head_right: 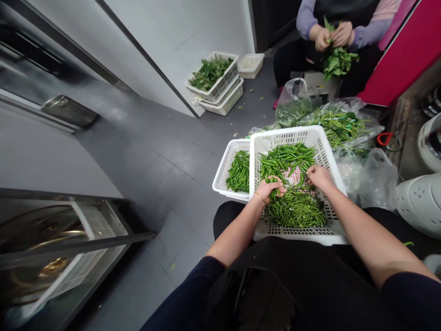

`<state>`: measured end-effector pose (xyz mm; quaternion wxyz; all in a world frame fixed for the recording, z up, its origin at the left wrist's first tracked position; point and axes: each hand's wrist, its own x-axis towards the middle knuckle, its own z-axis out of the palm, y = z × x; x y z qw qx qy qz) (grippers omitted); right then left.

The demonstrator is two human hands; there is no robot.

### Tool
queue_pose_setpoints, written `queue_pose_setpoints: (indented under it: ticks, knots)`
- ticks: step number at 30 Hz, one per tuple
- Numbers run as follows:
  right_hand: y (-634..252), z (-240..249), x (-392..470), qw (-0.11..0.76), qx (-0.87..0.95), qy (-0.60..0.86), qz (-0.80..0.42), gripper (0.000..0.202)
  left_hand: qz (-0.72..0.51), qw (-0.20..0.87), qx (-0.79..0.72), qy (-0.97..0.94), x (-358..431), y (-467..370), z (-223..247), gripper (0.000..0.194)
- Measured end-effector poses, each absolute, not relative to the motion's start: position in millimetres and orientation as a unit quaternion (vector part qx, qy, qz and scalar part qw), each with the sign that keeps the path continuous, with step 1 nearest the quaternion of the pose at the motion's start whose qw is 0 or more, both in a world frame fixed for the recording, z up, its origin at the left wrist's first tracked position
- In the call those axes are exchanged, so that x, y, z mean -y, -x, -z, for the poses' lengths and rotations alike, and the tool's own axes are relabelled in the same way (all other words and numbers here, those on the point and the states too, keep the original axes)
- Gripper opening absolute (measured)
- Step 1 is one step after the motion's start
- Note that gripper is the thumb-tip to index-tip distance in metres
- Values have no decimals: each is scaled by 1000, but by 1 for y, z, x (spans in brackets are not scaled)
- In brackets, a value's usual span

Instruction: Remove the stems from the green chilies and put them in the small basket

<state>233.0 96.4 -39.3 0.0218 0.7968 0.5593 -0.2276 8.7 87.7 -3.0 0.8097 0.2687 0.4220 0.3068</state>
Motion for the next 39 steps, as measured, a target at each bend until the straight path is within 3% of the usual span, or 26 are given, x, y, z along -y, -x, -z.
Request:
queue_pose_setpoints:
  ticks: [4,7,13,15,19,21,23,27,33,36,39]
  knots:
    - [-229,33,-104,20,-565,-811,150,45,-316,808,-417,-271,-88,-8,2,40]
    - [-212,30,-114,59,-573,-797,180,50,-337,787,-433,-282,-89,-6,5,32]
    - [-195,31,-93,36,-630,-732,258,26,-365,765,-460,-266,-92,-5,12,28]
    - [-194,28,-74,-28,-608,-725,323,22,-344,756,-480,-283,-92,-8,13,29]
    - [-182,16,-42,-276,-449,-669,524,38,-250,757,-478,-368,-86,-13,10,36]
    - [-171,9,-34,-324,-434,-646,538,41,-199,789,-415,-407,-81,-13,8,37]
    - [-165,4,-30,-327,-490,-652,477,37,-167,811,-370,-421,-76,-11,6,36]
    - [-176,0,-35,-240,-680,-636,273,28,-169,810,-392,-401,-72,-5,4,32]
    - [-214,10,-66,121,-650,-721,205,37,-302,801,-438,-273,-84,-1,2,36]
    - [-202,18,-58,149,-652,-712,213,47,-341,796,-443,-232,-88,-1,2,31]
    - [-192,20,-35,148,-696,-656,252,42,-347,796,-442,-225,-88,-2,2,32]
